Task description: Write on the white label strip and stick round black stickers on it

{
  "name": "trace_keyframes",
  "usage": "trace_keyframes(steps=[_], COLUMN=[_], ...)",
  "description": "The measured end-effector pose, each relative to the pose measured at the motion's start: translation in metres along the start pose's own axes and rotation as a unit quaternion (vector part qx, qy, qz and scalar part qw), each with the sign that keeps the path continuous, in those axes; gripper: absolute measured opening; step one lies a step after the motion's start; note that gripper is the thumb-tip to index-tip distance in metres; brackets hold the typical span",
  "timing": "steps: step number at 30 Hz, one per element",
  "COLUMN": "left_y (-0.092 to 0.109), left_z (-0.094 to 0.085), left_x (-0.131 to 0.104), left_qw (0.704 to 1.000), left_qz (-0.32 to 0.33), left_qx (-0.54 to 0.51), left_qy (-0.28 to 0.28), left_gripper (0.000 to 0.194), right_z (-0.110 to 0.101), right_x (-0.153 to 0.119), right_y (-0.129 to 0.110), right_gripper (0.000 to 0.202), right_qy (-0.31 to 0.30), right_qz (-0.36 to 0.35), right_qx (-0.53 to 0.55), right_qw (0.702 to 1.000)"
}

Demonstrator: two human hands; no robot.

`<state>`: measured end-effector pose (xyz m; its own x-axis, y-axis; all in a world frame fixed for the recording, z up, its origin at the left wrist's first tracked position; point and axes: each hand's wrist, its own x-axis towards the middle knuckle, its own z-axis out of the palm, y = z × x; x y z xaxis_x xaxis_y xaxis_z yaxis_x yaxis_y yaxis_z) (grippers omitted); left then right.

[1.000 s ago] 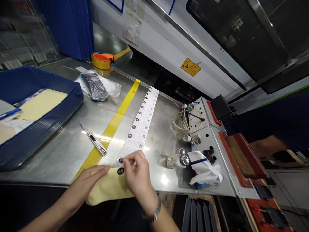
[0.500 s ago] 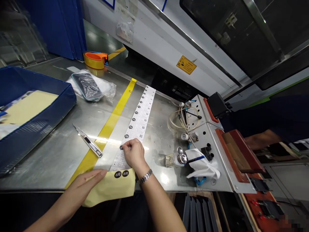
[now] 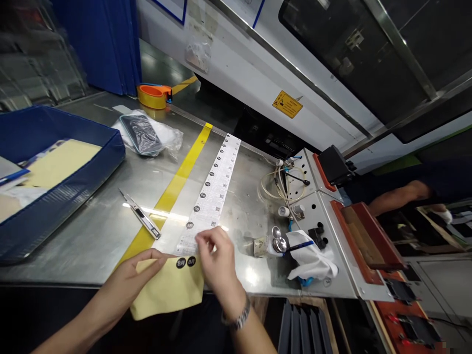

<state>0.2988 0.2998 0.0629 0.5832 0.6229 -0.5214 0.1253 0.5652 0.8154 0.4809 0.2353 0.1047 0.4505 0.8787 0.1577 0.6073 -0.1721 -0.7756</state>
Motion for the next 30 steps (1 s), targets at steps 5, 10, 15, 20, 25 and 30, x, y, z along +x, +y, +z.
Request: trace_keyframes(steps=[5, 10, 15, 20, 25, 30], left_y=[-0.003, -0.005, -0.007, -0.009, -0.011, -0.01], left_z=[-0.005, -0.007, -0.006, -0.007, -0.006, -0.006], left_x=[0.0, -0.001, -0.004, -0.001, 0.001, -0.002], left_qw=[0.999, 0.998, 0.997, 0.998, 0.999, 0.998], left_qz=[0.027, 0.025, 0.06, 0.047, 0.033, 0.031], left_qx=[-0.043, -0.028, -0.028, -0.026, -0.024, -0.047], left_qy=[-0.02, -0.044, -0.03, -0.034, 0.002, -0.028], left_gripper=[0.037, 0.036, 0.032, 0.034, 0.034, 0.033], right_z=[0.007, 0.018, 0.022, 0.029, 0.04, 0.035], right_x=[-0.038, -0.045, -0.045, -0.05, -0.056, -0.052], right_y=[-0.01, -0.006, -0.005, -0.005, -0.002, -0.007], right_gripper=[0.009, 0.01, 0.014, 0.018, 0.02, 0.015], right_qy=[-0.051, -0.002, -0.022, -0.013, 0.048, 0.029], right_qz=[-0.033, -0.017, 0.018, -0.022, -0.097, -0.012], right_qx=[0.064, 0.072, 0.074, 0.016, -0.055, 0.046], right_qw=[0.996, 0.997, 0.997, 1.0, 0.993, 0.998])
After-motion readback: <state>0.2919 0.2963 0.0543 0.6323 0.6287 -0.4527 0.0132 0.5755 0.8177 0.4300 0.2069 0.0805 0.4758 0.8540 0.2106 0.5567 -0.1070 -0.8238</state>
